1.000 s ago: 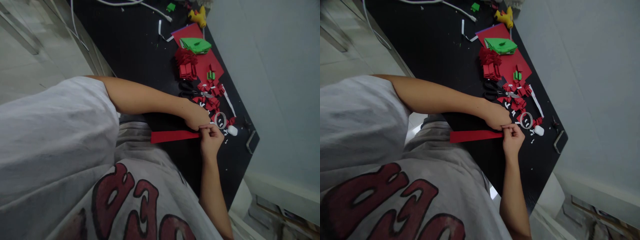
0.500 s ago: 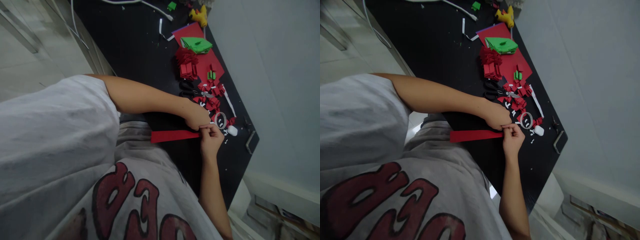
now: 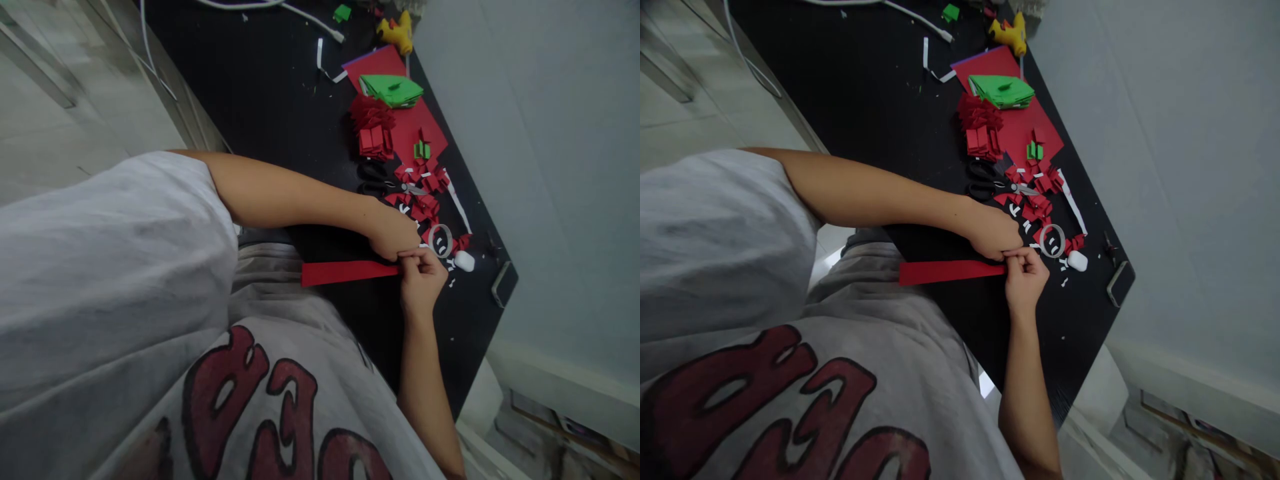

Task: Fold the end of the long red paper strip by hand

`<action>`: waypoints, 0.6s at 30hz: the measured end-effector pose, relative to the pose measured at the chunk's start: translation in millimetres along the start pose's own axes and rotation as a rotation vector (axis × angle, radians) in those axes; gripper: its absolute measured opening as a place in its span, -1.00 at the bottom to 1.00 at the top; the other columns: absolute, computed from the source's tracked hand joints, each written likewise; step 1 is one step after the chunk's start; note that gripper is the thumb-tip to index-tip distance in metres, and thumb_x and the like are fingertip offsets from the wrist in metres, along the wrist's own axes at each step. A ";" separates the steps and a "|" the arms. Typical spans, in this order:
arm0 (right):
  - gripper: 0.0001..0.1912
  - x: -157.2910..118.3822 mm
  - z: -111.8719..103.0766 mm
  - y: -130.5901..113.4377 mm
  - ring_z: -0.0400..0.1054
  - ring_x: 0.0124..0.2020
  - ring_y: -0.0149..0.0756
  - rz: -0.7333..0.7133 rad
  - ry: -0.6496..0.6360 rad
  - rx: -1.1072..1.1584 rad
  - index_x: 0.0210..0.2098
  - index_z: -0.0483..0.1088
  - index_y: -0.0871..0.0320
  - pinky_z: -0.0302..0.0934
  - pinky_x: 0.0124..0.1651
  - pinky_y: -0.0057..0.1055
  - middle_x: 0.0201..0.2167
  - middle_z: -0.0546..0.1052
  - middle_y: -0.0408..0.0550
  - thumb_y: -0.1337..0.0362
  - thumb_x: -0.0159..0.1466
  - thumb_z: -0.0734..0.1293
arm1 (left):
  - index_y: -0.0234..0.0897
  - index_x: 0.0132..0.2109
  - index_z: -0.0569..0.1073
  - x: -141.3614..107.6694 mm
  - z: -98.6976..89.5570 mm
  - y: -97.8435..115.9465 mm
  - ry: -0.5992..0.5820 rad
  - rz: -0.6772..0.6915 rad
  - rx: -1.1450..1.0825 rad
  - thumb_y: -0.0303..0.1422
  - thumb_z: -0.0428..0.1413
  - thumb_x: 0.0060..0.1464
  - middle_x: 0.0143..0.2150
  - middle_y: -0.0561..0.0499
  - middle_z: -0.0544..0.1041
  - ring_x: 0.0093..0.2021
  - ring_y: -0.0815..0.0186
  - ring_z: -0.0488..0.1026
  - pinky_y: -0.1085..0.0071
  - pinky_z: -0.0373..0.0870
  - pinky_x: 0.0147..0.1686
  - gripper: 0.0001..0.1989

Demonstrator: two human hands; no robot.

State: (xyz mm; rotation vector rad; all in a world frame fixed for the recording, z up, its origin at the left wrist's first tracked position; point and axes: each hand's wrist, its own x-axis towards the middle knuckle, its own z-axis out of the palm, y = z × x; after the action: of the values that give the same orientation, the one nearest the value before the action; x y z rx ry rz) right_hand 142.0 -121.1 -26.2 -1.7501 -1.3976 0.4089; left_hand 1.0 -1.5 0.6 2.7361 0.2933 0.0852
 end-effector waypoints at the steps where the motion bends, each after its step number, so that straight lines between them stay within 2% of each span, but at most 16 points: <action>1: -0.89 0.0 0.0 0.1 0.05 -0.56 -0.42 -0.001 0.002 0.003 -0.52 0.47 0.10 -0.01 -0.39 -0.42 -0.67 0.19 -0.30 0.21 0.08 0.38 | -0.28 -0.03 0.67 -0.1 -0.2 0.1 0.002 0.000 -0.006 -0.37 0.19 0.19 -0.07 -0.24 0.65 -0.17 0.13 0.51 0.24 0.33 -0.10 -0.75; 11: -0.89 0.4 -0.5 -0.1 0.04 -0.56 -0.43 0.002 0.002 -0.009 -0.52 0.48 0.09 -0.03 -0.40 -0.42 -0.67 0.18 -0.30 0.21 0.08 0.38 | -0.24 -0.19 0.67 2.9 3.0 -1.6 0.078 -0.012 -0.076 -0.41 0.27 0.08 -0.20 -0.17 0.65 -0.25 0.18 0.49 0.26 0.32 -0.13 -0.87; 18: -0.89 -0.5 -0.2 0.7 0.05 -0.56 -0.43 0.009 0.001 0.019 -0.51 0.48 0.10 -0.01 -0.39 -0.42 -0.67 0.19 -0.31 0.21 0.08 0.39 | -0.26 -0.17 0.68 3.2 2.8 -1.3 0.056 -0.007 -0.060 -0.40 0.25 0.10 -0.17 -0.20 0.65 -0.24 0.16 0.49 0.25 0.33 -0.13 -0.85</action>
State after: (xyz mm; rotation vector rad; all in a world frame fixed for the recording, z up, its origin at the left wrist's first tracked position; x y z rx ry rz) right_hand 142.4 -121.6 -26.8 -1.7415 -1.3810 0.4255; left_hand 4.2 -0.7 -2.5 2.6764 0.3108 0.1664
